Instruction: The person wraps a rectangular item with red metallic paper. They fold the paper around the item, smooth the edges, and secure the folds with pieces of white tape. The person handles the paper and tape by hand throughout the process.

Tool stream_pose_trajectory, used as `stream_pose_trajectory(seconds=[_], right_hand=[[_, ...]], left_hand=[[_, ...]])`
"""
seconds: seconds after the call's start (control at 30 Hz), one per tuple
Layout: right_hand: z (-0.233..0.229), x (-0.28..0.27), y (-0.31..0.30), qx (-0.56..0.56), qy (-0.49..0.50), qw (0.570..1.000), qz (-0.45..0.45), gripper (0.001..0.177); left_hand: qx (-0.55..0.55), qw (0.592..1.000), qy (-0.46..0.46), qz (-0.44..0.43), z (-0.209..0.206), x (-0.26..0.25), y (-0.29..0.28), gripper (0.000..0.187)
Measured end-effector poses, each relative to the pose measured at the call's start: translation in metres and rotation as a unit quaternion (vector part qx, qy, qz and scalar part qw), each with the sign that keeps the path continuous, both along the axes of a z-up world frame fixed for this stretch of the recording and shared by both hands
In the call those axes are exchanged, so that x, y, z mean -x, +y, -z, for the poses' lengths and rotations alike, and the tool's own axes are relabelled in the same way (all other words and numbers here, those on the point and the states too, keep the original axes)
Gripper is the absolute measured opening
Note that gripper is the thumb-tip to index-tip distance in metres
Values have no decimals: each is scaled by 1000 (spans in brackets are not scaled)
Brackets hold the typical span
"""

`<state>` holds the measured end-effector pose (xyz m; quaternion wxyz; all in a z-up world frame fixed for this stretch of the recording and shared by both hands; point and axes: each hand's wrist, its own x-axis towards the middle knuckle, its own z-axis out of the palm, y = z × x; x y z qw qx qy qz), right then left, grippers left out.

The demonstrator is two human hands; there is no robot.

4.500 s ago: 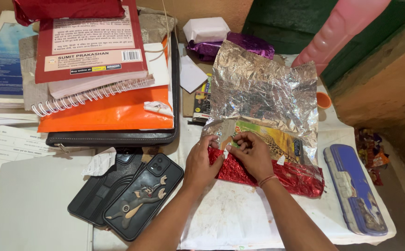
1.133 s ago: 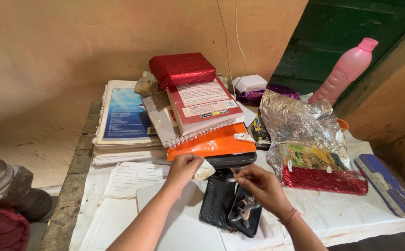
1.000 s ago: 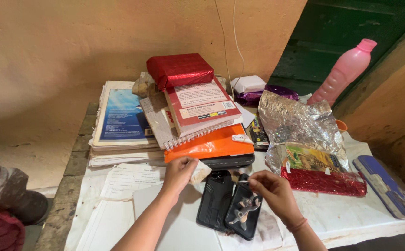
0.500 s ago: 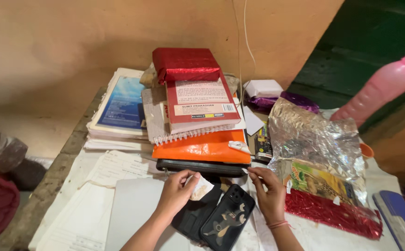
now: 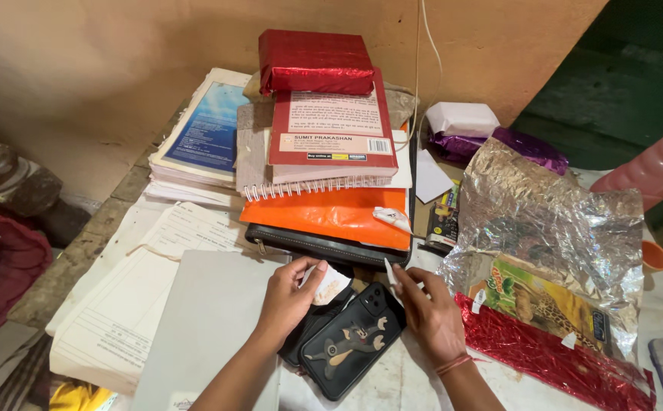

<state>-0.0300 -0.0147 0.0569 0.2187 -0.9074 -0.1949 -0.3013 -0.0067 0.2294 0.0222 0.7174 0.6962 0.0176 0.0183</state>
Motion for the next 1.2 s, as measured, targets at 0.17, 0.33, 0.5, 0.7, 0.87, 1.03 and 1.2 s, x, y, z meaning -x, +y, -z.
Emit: stream_pose_trajectory(seconds=[0.17,0.33,0.5,0.7,0.87,1.03,1.2], right_hand=[[3,-8,-9,-6,-24,1000,-16,39],[2,-8,-9,29,18,999,-18,43],[-5,3,-10,30,96,995,-18,53],[-16,5,-6,-120,69,990,-39,50],[-18,-3,15,-267,265,917,-129,36],[-14,-6,29,-382,339,851,-124,32],[-17,-4,34,-454,380,799,-103,34]], left_hand=[[-14,1000,10,-11,-3,-1,-8,27],[-3,1000,7,-10,-4,-2,-10,27],[-48,999,19,-11,-4,-5,-12,27],[-68,996,-35,45,-13,-3,-18,25],[-95,987,-33,126,-33,2,-20,25],[-55,980,-59,183,-51,0,-4,26],[-19,972,82,219,-63,-9,18,28]])
